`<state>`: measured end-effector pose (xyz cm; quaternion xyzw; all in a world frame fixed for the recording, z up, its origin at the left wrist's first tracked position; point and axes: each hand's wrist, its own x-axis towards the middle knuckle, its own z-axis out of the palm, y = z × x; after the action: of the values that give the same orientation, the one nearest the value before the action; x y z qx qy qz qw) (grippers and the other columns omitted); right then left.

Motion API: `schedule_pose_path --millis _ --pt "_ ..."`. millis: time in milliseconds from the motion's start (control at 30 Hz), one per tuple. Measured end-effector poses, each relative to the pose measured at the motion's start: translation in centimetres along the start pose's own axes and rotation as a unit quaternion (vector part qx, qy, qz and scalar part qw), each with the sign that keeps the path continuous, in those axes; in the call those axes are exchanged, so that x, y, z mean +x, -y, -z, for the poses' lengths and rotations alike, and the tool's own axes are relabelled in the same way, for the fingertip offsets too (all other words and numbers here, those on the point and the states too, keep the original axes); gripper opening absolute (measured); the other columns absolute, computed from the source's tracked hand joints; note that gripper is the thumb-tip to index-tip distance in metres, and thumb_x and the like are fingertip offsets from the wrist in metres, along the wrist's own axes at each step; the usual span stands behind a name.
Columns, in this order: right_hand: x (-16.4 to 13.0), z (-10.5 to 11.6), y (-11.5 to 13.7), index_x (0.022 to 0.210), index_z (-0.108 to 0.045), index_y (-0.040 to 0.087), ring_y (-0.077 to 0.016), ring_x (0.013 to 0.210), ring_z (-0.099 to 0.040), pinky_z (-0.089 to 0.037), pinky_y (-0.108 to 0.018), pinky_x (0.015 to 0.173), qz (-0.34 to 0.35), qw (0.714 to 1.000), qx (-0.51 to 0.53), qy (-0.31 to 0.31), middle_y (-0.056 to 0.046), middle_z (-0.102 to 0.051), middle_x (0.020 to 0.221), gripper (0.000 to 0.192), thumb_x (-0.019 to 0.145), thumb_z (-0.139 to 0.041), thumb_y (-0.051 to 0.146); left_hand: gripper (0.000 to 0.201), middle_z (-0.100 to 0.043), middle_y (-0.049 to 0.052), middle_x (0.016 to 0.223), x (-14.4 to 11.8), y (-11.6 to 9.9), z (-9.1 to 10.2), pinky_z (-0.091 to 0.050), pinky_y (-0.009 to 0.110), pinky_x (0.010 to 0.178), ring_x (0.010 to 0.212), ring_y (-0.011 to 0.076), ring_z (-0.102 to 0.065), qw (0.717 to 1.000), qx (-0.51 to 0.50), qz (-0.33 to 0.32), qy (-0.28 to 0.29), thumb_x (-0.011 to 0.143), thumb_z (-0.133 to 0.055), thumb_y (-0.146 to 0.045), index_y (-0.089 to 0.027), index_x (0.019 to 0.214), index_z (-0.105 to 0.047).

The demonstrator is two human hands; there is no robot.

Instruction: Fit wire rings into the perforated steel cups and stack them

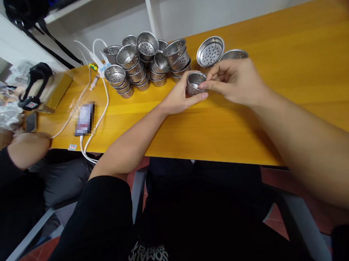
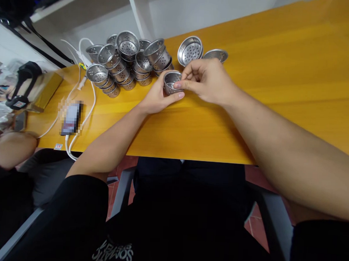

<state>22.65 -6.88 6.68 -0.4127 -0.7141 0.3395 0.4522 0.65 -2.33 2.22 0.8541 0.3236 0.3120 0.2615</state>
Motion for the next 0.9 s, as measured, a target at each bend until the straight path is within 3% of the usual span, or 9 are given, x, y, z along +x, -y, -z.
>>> schedule_pose_path --millis 133,233,300,400,500,600,733,900 --pt "0.0 -0.1 0.1 0.082 -0.070 0.028 -0.0220 0.072 -0.062 -0.065 -0.051 0.081 0.005 1.000 -0.006 -0.003 -0.004 -0.067 0.079 0.070 0.066 -0.087 0.094 0.073 -0.065 0.009 0.144 -0.1 -0.4 0.1 -0.054 0.046 0.128 0.144 0.0277 -0.068 1.000 -0.016 0.008 -0.003 0.097 -0.074 -0.070 -0.024 0.146 -0.046" --pt "0.0 0.0 0.1 0.096 -0.073 0.028 -0.0223 0.076 -0.064 -0.065 -0.049 0.081 0.009 1.000 -0.020 -0.022 -0.006 -0.072 0.090 0.074 0.068 -0.086 0.095 0.074 -0.065 0.010 0.147 -0.2 -0.4 0.0 -0.055 0.046 0.128 0.144 0.0265 -0.068 1.000 -0.019 0.007 -0.015 0.098 -0.073 -0.070 -0.024 0.148 -0.043" --pt "-0.1 0.2 0.2 0.104 -0.073 0.027 -0.0233 0.080 -0.066 -0.065 -0.050 0.083 0.019 0.998 -0.039 -0.045 -0.008 -0.074 0.098 0.074 0.075 -0.080 0.095 0.076 -0.063 0.011 0.151 -0.2 -0.3 -0.1 -0.054 0.045 0.129 0.146 0.0258 -0.067 0.999 -0.022 0.012 -0.023 0.099 -0.073 -0.069 -0.024 0.151 -0.040" --pt "-0.3 0.8 0.4 0.103 -0.075 0.026 -0.0297 0.098 -0.071 -0.063 -0.056 0.099 0.054 0.992 -0.103 -0.054 -0.013 -0.075 0.108 0.059 0.097 -0.067 0.084 0.076 -0.062 0.012 0.152 -0.1 0.2 -0.2 -0.053 0.044 0.129 0.146 0.0255 -0.067 0.999 -0.029 0.018 -0.028 0.099 -0.074 -0.065 -0.025 0.152 -0.036" --pt "-0.4 1.4 0.3 0.104 -0.078 0.028 -0.0352 0.122 -0.069 -0.058 -0.059 0.113 0.087 0.984 -0.155 -0.012 -0.014 -0.073 0.127 0.038 0.104 -0.065 0.063 0.073 -0.062 0.012 0.152 0.0 0.7 -0.2 -0.050 0.044 0.131 0.148 0.0263 -0.066 0.999 -0.038 0.007 -0.038 0.099 -0.074 -0.061 -0.025 0.150 -0.036" --pt "-0.4 1.6 -0.4 0.108 -0.079 0.030 -0.0351 0.128 -0.067 -0.059 -0.057 0.115 0.097 0.978 -0.183 0.030 -0.012 -0.069 0.138 0.023 0.102 -0.065 0.047 0.071 -0.062 0.011 0.152 0.1 0.9 -0.3 -0.050 0.045 0.131 0.148 0.0262 -0.066 0.998 -0.032 0.012 -0.045 0.100 -0.072 -0.060 -0.027 0.151 -0.035" --pt "-0.3 1.1 -1.3 0.119 -0.080 0.028 -0.0349 0.134 -0.064 -0.060 -0.056 0.113 0.118 0.973 -0.187 0.072 -0.014 -0.063 0.146 0.028 0.100 -0.062 0.040 0.073 -0.062 0.010 0.153 -0.1 0.4 -0.2 -0.051 0.044 0.131 0.148 0.0263 -0.067 0.999 -0.028 0.002 -0.043 0.100 -0.073 -0.062 -0.027 0.153 -0.036" --pt "-0.3 0.5 -1.1 0.128 -0.077 0.030 -0.0373 0.142 -0.059 -0.059 -0.057 0.114 0.081 0.974 -0.187 0.099 -0.012 -0.059 0.151 0.037 0.100 -0.068 0.053 0.072 -0.061 0.008 0.153 -0.2 0.0 -0.1 -0.050 0.047 0.133 0.149 0.0264 -0.066 0.998 -0.022 0.011 -0.049 0.100 -0.073 -0.063 -0.029 0.153 -0.037"
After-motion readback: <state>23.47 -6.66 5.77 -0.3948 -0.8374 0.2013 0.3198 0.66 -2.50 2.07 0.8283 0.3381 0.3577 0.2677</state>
